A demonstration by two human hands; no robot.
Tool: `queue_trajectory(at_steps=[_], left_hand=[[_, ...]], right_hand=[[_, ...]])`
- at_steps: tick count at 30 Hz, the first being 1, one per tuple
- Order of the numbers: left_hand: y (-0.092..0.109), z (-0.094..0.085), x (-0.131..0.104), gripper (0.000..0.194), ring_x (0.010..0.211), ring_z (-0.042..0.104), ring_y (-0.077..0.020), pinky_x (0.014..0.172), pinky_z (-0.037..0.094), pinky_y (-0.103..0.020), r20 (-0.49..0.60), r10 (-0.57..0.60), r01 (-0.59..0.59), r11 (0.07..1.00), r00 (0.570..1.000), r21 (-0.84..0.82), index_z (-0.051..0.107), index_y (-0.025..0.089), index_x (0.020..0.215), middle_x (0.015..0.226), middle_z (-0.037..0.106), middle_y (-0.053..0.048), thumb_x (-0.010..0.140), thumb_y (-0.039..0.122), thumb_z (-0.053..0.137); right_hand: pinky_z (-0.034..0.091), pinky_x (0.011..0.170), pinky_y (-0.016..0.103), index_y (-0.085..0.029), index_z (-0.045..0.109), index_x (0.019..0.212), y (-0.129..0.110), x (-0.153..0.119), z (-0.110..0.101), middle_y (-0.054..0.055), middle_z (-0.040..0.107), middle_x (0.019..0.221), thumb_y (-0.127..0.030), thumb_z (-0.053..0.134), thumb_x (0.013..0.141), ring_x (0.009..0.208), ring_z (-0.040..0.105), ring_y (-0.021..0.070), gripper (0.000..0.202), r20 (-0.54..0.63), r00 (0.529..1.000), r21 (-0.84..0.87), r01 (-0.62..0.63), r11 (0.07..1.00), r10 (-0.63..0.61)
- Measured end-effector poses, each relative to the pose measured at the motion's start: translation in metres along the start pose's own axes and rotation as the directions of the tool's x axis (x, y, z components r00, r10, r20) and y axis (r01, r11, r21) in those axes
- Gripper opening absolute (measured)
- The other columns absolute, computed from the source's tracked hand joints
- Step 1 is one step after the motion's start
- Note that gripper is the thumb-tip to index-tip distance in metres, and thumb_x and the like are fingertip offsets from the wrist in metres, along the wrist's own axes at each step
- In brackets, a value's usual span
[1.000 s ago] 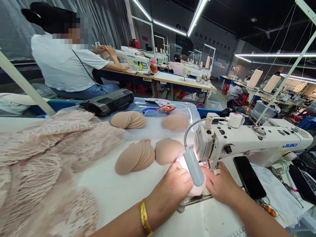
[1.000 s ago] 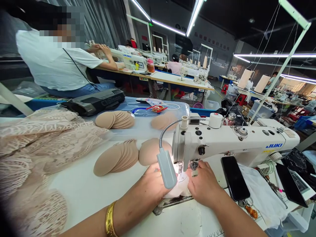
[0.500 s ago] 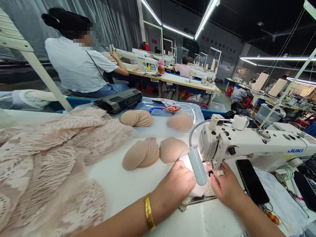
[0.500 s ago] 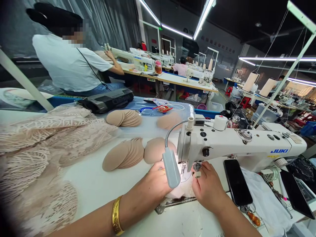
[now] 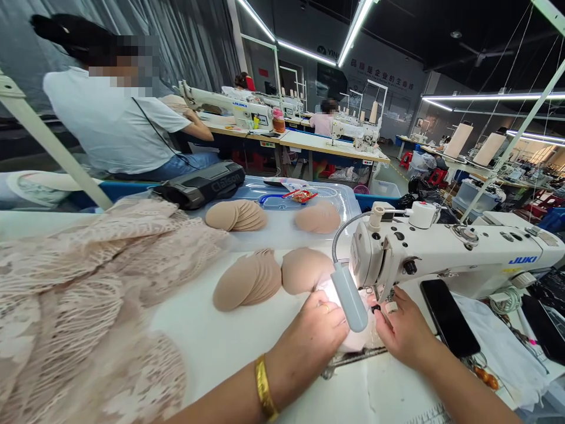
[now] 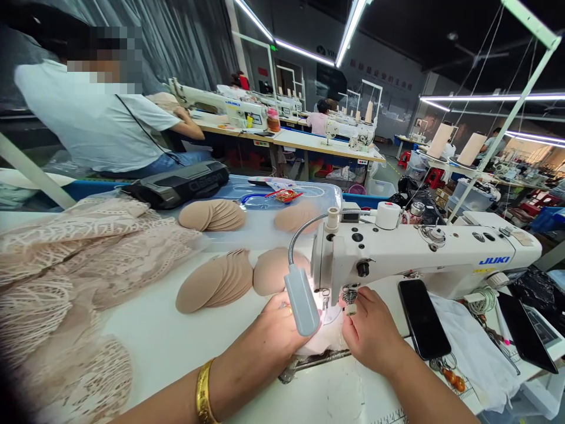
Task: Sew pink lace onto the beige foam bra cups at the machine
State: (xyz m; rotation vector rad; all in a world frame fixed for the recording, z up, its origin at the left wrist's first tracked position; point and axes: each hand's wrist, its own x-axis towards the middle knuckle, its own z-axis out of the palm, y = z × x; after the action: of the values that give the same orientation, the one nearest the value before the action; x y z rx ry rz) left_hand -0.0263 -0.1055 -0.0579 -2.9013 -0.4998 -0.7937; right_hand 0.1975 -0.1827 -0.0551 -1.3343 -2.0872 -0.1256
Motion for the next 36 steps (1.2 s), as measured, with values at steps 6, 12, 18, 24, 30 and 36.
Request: queue_trajectory(at_steps=[6,12,18,24,30,36], left_hand=[[0.014,-0.007,-0.004,0.023,0.069,0.056,-0.0186,0.084,0.047,-0.042,-0.024,0.024,-0.024,1.000,0.999,-0.008,0.061,0.020,0.081,0.073,0.062,0.000,0.085,-0.001,0.052],[0.027,-0.008,-0.010,0.025,0.067,0.054,-0.0186,0.078,0.043,-0.041,-0.059,0.088,-0.089,0.996,0.994,-0.012,0.056,0.020,0.080,0.073,0.061,0.000,0.091,0.000,0.046],[0.013,-0.011,-0.002,0.025,0.062,0.049,-0.0180,0.074,0.039,-0.039,-0.062,0.090,-0.092,0.995,0.994,-0.040,0.050,0.020,0.071,0.069,0.057,0.002,0.088,0.001,0.050],[-0.006,-0.014,0.002,0.020,0.072,0.056,-0.0186,0.088,0.040,-0.040,0.056,0.089,-0.084,0.993,0.994,-0.087,0.058,0.020,0.074,0.074,0.061,0.001,0.091,0.008,0.061],[-0.027,-0.020,0.012,0.020,0.078,0.059,-0.0209,0.086,0.037,-0.041,0.135,0.113,-0.096,0.987,0.984,-0.126,0.062,0.020,0.077,0.082,0.066,0.000,0.092,0.008,0.056],[-0.047,-0.017,0.025,0.023,0.075,0.056,-0.0182,0.088,0.036,-0.039,0.132,0.131,-0.119,0.988,0.983,-0.098,0.060,0.020,0.071,0.077,0.065,0.002,0.087,0.004,0.058]], right_hand=[[0.048,0.077,0.036,-0.023,0.067,0.102,-0.007,-0.001,-0.012,0.005,0.069,0.093,-0.006,0.050,0.086,0.085,0.055,0.0236,0.028,0.189,0.977,0.011,0.102,0.995,-0.102],[0.041,0.075,0.032,-0.022,0.060,0.081,-0.010,0.000,-0.016,0.002,0.063,0.087,-0.005,0.051,0.083,0.079,0.052,0.0186,0.020,0.301,0.939,0.043,0.162,0.986,-0.168],[0.039,0.073,0.032,-0.022,0.059,0.082,-0.009,-0.001,-0.009,0.001,0.058,0.082,-0.007,0.051,0.084,0.077,0.049,0.0193,0.018,0.324,0.941,-0.030,0.112,0.993,-0.096],[0.035,0.068,0.032,-0.023,0.059,0.083,-0.006,-0.003,0.003,0.001,0.057,0.081,-0.008,0.052,0.084,0.075,0.046,0.0204,0.016,0.290,0.956,-0.099,0.064,0.993,-0.033],[0.033,0.065,0.031,-0.023,0.055,0.082,-0.002,-0.003,0.015,0.000,0.053,0.076,-0.008,0.051,0.083,0.070,0.044,0.0192,0.015,0.248,0.969,-0.136,0.033,0.990,0.002],[0.032,0.063,0.030,-0.023,0.052,0.083,-0.002,-0.003,0.017,-0.001,0.051,0.075,-0.007,0.049,0.084,0.065,0.043,0.0185,0.017,0.213,0.977,-0.139,0.022,0.990,0.009]])
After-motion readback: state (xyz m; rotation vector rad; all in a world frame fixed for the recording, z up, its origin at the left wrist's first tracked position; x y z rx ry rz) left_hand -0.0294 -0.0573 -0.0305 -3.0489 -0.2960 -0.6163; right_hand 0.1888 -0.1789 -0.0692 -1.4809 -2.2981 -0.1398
